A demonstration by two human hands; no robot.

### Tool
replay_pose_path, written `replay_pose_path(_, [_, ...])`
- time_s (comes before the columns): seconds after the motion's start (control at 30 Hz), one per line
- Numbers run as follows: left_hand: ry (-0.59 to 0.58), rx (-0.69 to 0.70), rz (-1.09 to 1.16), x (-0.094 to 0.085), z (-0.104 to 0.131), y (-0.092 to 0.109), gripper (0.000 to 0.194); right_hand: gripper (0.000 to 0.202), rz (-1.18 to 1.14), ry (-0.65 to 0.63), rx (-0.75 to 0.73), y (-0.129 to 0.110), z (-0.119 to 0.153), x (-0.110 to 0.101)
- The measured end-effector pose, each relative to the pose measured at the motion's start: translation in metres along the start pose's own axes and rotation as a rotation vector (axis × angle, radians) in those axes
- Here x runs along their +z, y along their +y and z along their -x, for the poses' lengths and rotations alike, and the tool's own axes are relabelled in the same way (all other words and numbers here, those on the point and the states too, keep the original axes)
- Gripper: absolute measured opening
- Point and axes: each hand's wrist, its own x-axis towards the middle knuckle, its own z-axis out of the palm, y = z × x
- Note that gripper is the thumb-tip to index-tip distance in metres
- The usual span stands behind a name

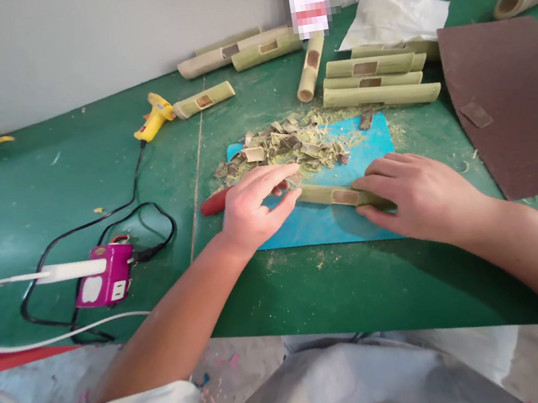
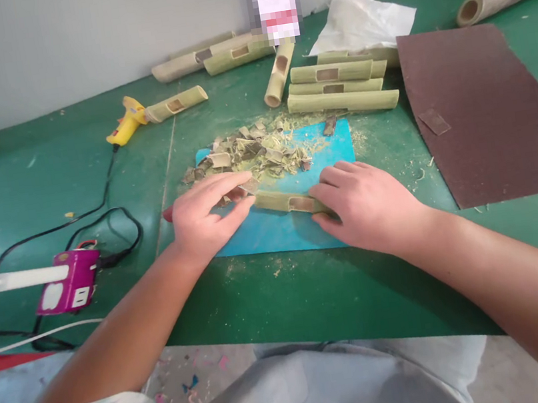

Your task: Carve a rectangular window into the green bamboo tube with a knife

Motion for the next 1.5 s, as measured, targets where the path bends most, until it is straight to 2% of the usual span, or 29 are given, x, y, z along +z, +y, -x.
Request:
replay_pose_path(0.17, [0.038,-0.036,-0.013,0.003,0.001,0.000,0.014,0.029,-0.101,0.017,0.006,-0.010,0.002,0.004])
replay_pose_path(0.33, [-0.032,-0.165,0.099,0.009,0.002,0.000,0.014,0.033,-0.048,0.020,0.088,-0.020,0.003,0.005])
replay_pose_path(0.5, [-0.027,-0.116,0.049,0.010,0.003,0.001,0.010,0.034,-0.046,0.050,0.169,-0.032,0.005,0.008])
replay_pose_path(0.7, [-0.029,0.002,-0.131,0.014,0.001,-0.002,0.012,0.033,-0.032,0.081,0.165,-0.041,0.003,0.011])
replay_pose_path(0.83, [-0.079,0.050,-0.098,0.016,-0.001,0.000,0.012,0.030,-0.029,0.112,0.151,-0.042,0.002,0.015])
replay_pose_path(0.97, [-0.124,0.051,-0.124,0.015,0.001,0.002,0.014,0.028,-0.051,0.117,0.149,-0.041,0.003,0.017])
replay_pose_path(1.07, [-0.083,0.033,-0.169,0.013,0.002,0.001,0.016,0.029,-0.061,0.118,0.156,-0.041,0.003,0.017])
replay_pose_path(1.2, [0.032,-0.097,-0.077,0.012,0.001,-0.003,0.012,0.034,-0.055,0.106,0.174,-0.041,0.002,0.016])
replay_pose_path(1.33, [0.062,-0.380,0.185,0.011,-0.001,-0.001,0.010,0.028,-0.030,0.083,0.175,-0.040,0.003,0.016])
replay_pose_path(1.4, [0.058,-0.480,0.298,0.010,-0.001,0.000,0.011,0.025,-0.011,0.069,0.180,-0.040,0.004,0.016])
replay_pose_path(1.5, [0.032,-0.479,0.359,0.010,0.000,0.001,0.016,0.022,-0.002,0.062,0.177,-0.039,0.004,0.017])
